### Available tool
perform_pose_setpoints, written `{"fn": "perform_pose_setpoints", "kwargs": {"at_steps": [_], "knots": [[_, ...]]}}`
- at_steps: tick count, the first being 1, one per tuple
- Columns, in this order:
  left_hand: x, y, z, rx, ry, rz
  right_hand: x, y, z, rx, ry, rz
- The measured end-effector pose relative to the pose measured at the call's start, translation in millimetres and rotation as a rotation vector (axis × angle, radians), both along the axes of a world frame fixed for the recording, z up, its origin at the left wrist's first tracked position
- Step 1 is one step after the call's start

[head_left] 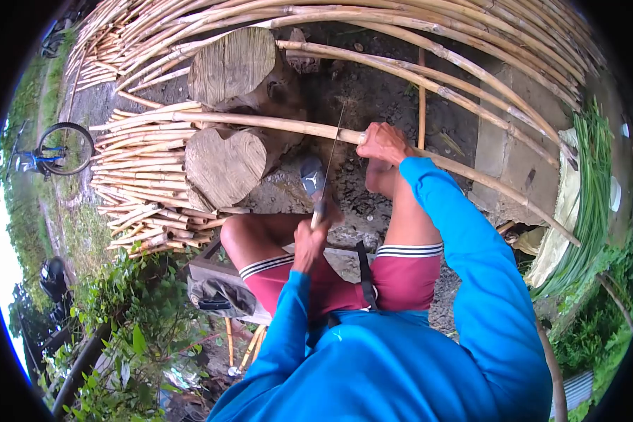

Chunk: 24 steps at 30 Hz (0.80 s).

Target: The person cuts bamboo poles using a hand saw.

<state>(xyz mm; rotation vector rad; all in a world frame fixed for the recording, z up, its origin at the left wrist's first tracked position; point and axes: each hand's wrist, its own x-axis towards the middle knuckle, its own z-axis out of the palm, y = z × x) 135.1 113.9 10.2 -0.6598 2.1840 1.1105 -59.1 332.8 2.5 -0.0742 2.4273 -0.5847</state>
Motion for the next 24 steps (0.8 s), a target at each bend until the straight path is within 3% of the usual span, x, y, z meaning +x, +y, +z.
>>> {"fn": "perform_pose_setpoints", "kwargs": {"at_steps": [1,3,4,6,7,10,13,15,16,20,22,24], "knots": [[-31,15,11,0.012,0.100,0.060,-2,0,2,0.004,-0.003,-0.011],[-45,10,-41,-0.100,0.236,-0.170,-5,0,5,-0.031,-0.047,-0.010],[-54,17,-31,-0.067,0.148,-0.126,-4,1,6,-0.027,-0.051,-0.001],[4,-9,-41,-0.250,0.414,-0.468,-5,1,7,0.004,-0.069,-0.022],[11,-5,8,-0.021,0.039,0.010,-5,1,1,0.013,-0.048,-0.029],[19,-7,11,-0.001,-0.084,0.103,-5,-1,3,0.018,-0.039,-0.037],[-60,21,-28,-0.057,0.058,0.059,-13,-1,0,0.005,-0.038,-0.023],[-63,28,0,-0.083,0.233,-0.115,-2,-1,-3,0.009,-0.048,-0.026],[-43,13,-5,0.017,0.076,-0.085,-1,4,-3,-0.019,-0.043,-0.019],[25,-5,29,0.001,-0.040,0.076,-9,1,-3,0.016,-0.058,-0.022],[-3,9,0,0.034,-0.107,0.155,-5,-1,-5,0.025,-0.051,0.007],[-46,33,-8,-0.103,0.141,0.087,-9,0,-15,0.045,-0.013,-0.040]]}}
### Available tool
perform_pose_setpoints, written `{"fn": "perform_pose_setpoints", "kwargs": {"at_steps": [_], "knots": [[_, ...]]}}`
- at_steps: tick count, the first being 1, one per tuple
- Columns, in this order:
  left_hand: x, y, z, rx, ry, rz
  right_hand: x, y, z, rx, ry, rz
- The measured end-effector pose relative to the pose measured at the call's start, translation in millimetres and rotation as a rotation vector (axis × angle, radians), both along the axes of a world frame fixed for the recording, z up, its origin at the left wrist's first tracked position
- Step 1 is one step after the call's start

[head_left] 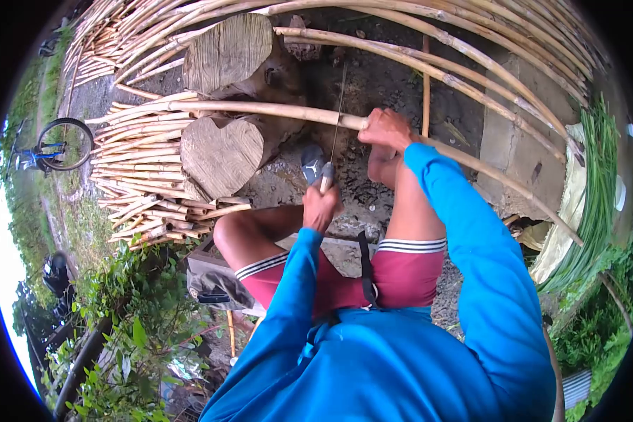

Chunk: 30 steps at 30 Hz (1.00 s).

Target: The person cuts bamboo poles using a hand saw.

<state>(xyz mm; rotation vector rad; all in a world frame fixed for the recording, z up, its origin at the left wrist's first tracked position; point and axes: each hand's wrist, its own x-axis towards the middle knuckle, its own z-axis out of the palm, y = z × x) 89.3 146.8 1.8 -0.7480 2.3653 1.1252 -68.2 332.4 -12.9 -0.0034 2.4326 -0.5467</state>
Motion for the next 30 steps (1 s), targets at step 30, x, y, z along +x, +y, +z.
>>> {"fn": "perform_pose_setpoints", "kwargs": {"at_steps": [30], "knots": [[-1,-23,-26,-0.035,-0.031,-0.270,0,-5,20,-0.050,-0.095,0.072]]}}
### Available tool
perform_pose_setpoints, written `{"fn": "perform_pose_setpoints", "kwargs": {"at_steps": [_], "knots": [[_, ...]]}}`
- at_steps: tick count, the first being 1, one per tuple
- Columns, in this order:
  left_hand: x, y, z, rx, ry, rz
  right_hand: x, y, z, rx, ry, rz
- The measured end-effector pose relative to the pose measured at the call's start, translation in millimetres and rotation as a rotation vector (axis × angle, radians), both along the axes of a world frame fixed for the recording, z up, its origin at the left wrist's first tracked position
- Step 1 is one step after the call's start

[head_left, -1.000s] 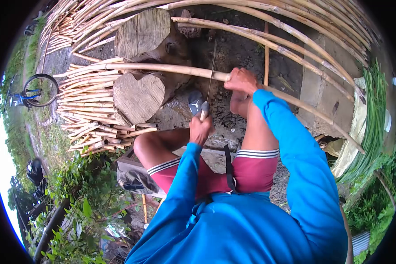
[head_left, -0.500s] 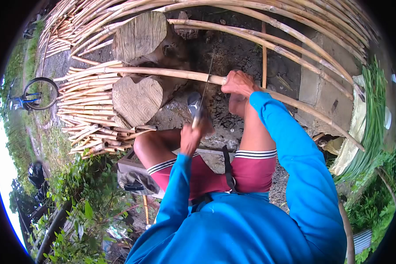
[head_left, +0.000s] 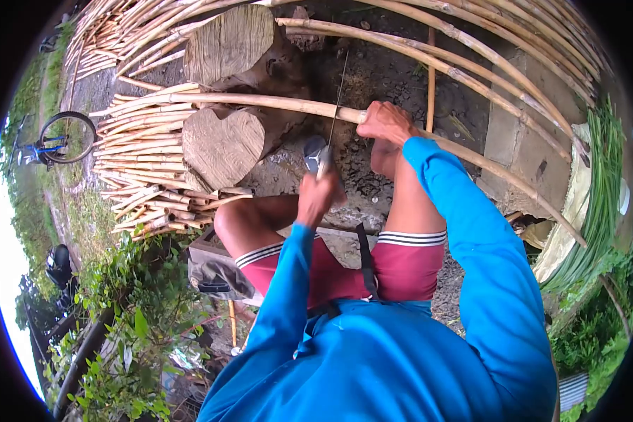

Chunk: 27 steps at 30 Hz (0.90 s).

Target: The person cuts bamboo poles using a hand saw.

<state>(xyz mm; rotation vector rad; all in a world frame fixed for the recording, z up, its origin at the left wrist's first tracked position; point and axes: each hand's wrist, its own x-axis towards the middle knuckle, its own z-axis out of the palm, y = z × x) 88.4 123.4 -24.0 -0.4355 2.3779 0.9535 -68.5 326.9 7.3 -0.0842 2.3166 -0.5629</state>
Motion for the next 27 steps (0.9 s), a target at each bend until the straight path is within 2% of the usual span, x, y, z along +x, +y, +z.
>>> {"fn": "perform_pose_setpoints", "kwargs": {"at_steps": [1,3,4,8,10,12,14,15,17,18,20,22,24,26,27], "knots": [[-9,-1,-3,0.002,0.021,-0.003,-4,1,-1,-0.023,-0.009,-0.014],[-15,3,-6,-0.294,0.379,-0.453,-1,2,-8,0.031,-0.013,0.018],[4,-6,13,0.050,0.142,-0.056,-4,8,-9,0.036,-0.011,0.008],[7,-7,0,0.035,-0.004,0.139,10,5,-12,-0.011,-0.042,0.004],[-43,19,0,0.130,-0.114,0.339,-2,4,-17,-0.033,-0.026,-0.013],[-20,4,2,0.113,-0.193,0.292,0,9,-28,-0.105,-0.027,0.040],[36,-16,18,0.083,0.088,0.110,-3,5,-36,-0.014,-0.022,0.031],[38,-20,22,0.070,0.076,0.105,1,0,-35,-0.026,-0.033,0.026],[26,-15,32,0.113,-0.140,0.156,0,4,-23,0.006,0.024,-0.014],[-9,8,42,0.165,-0.218,0.271,3,5,-19,0.006,0.017,0.000],[-50,22,11,0.114,-0.133,0.318,-6,7,-7,-0.061,-0.052,0.003],[-25,9,26,-0.164,0.227,-0.373,0,7,-10,-0.057,-0.056,0.006],[43,-19,3,0.057,0.131,0.015,-5,12,-28,-0.110,-0.022,0.028],[51,-22,43,0.138,-0.175,0.261,-10,10,-28,-0.142,-0.001,0.030],[34,-18,23,0.070,-0.171,0.194,-5,12,-26,-0.151,0.009,0.051]]}}
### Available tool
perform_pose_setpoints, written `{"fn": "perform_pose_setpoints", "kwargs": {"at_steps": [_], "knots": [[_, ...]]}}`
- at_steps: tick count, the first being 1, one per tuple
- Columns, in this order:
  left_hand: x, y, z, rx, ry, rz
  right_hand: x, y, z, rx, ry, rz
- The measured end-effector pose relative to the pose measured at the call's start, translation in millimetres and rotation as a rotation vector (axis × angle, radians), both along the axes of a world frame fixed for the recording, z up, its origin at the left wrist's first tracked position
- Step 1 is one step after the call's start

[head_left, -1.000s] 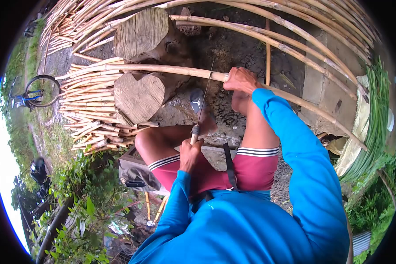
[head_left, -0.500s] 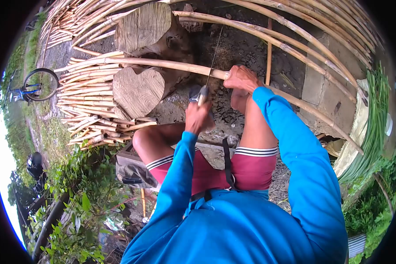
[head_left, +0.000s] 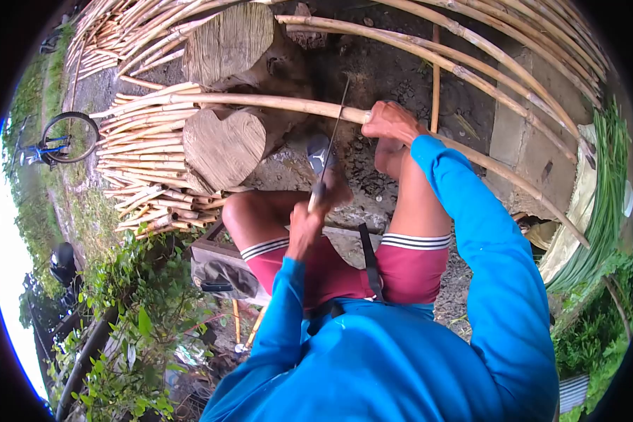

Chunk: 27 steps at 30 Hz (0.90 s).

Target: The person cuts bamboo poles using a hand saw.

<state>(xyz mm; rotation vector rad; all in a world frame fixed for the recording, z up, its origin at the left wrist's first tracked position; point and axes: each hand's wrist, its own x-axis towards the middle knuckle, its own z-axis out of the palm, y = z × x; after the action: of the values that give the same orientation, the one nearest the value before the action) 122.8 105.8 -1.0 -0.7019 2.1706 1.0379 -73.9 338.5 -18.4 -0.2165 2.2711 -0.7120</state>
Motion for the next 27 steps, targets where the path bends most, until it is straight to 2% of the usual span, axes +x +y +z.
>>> {"fn": "perform_pose_setpoints", "kwargs": {"at_steps": [1,3,4,5,7,9,10,11,12,13,15,17,19,21,23,25,27], "knots": [[-16,4,-20,-0.063,0.000,-0.072,3,1,1,0.003,-0.009,0.013],[-93,38,-25,0.125,-0.064,0.177,0,-1,4,-0.011,0.021,0.029],[-78,34,-25,-0.082,0.234,-0.269,4,-2,3,0.077,-0.031,-0.065],[-55,20,-22,-0.305,0.539,-0.719,7,-3,3,0.097,0.051,-0.034],[2,1,-8,0.011,0.238,-0.035,-1,0,-2,0.026,-0.028,0.025],[19,-5,27,0.034,-0.049,0.091,-8,-7,11,0.058,-0.067,-0.007],[26,-12,-4,0.016,0.138,-0.087,-4,-7,16,0.109,-0.109,-0.024],[-11,9,1,0.076,-0.019,0.110,1,-7,13,0.115,-0.112,-0.008],[-47,29,-4,-0.101,0.029,0.108,-2,-5,7,0.092,-0.084,-0.013],[-63,21,-44,-0.088,0.199,-0.147,-4,-6,3,0.063,-0.061,-0.029],[-52,17,-29,-0.268,0.390,-0.609,9,-6,4,0.088,-0.092,-0.017],[13,-6,-29,-0.115,0.310,-0.242,-5,-7,9,0.118,-0.075,-0.007],[22,-2,28,0.039,0.047,0.073,-7,-6,4,0.067,-0.088,0.009],[-14,6,13,-0.001,-0.093,0.052,-6,-9,20,0.098,-0.089,0.020],[-56,23,-20,-0.056,0.158,-0.064,-16,-4,15,0.052,-0.046,0.025],[-49,22,2,-0.012,0.128,-0.022,-8,-5,14,0.025,-0.176,0.018],[-17,8,15,0.018,0.133,-0.044,-9,-3,15,0.035,-0.151,0.006]]}}
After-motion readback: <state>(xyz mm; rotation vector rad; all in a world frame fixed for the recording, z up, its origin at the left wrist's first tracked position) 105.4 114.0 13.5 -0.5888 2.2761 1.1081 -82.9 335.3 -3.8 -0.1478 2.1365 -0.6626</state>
